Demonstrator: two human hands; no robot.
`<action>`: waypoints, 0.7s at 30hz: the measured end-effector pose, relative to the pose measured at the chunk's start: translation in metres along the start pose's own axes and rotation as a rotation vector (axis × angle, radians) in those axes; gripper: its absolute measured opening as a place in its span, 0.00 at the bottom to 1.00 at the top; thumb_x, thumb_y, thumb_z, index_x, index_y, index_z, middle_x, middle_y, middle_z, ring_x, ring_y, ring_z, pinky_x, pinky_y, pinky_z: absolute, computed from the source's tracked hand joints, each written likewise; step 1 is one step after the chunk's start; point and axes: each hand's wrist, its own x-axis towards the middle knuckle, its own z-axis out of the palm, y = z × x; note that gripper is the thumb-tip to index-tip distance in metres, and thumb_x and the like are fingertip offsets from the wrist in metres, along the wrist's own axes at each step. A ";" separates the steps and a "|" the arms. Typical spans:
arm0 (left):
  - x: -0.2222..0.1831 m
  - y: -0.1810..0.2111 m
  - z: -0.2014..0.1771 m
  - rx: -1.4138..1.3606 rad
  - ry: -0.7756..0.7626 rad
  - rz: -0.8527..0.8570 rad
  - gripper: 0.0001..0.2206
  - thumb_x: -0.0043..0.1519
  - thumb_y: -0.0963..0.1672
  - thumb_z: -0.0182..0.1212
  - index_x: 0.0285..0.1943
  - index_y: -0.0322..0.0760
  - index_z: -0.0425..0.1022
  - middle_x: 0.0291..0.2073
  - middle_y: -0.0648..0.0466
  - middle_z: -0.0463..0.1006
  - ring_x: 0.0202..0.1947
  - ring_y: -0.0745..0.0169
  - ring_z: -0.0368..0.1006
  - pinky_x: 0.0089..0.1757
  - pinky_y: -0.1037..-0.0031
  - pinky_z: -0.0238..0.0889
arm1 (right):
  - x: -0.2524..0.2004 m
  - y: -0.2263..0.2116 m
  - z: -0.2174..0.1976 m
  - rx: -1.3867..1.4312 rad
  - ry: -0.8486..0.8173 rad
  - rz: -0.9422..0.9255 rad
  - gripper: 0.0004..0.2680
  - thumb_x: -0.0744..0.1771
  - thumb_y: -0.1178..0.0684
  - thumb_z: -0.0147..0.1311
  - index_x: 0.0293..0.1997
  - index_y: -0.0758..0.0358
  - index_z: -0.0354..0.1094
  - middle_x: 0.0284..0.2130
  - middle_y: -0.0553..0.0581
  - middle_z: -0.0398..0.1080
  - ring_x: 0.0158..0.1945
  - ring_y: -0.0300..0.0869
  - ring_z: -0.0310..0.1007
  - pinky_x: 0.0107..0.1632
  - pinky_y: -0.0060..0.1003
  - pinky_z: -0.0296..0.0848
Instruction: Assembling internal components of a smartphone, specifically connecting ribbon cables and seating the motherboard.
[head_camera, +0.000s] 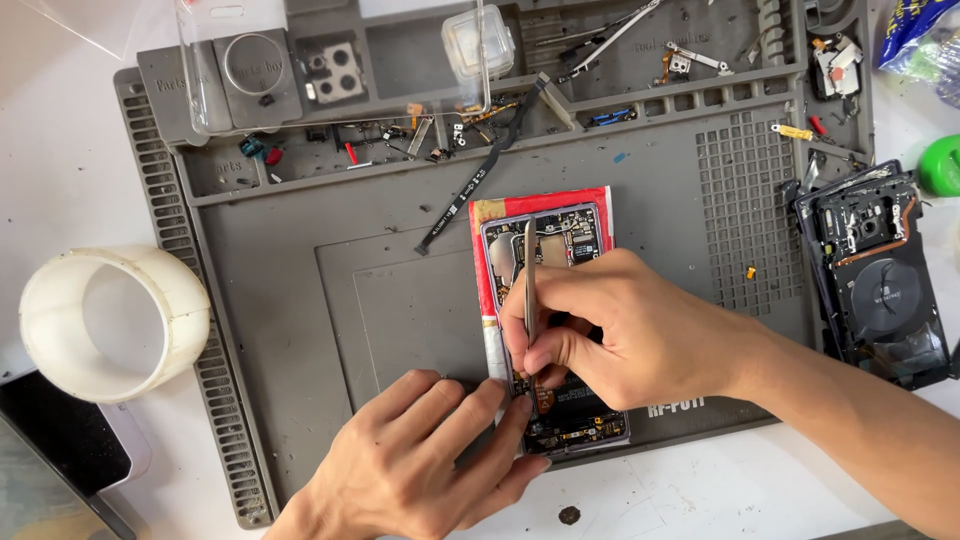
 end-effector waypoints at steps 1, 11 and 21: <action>0.001 0.001 -0.001 -0.014 -0.017 -0.010 0.15 0.70 0.50 0.61 0.44 0.33 0.80 0.38 0.48 0.74 0.23 0.62 0.59 0.28 0.73 0.55 | 0.000 0.000 0.000 -0.011 0.006 -0.018 0.07 0.64 0.68 0.46 0.32 0.61 0.66 0.26 0.53 0.74 0.26 0.36 0.74 0.34 0.27 0.88; -0.002 0.005 0.006 0.027 0.016 -0.001 0.16 0.69 0.50 0.64 0.41 0.32 0.76 0.38 0.44 0.75 0.24 0.59 0.59 0.27 0.70 0.55 | -0.001 0.017 -0.010 0.523 0.102 -0.134 0.06 0.70 0.54 0.49 0.40 0.62 0.56 0.31 0.64 0.70 0.34 0.48 0.78 0.34 0.43 0.92; 0.000 0.014 0.009 -0.003 0.017 -0.135 0.14 0.68 0.48 0.66 0.37 0.37 0.70 0.29 0.51 0.66 0.23 0.58 0.56 0.28 0.70 0.49 | 0.000 0.013 -0.006 0.395 0.124 -0.137 0.07 0.70 0.50 0.48 0.39 0.62 0.57 0.30 0.61 0.70 0.32 0.46 0.78 0.33 0.40 0.92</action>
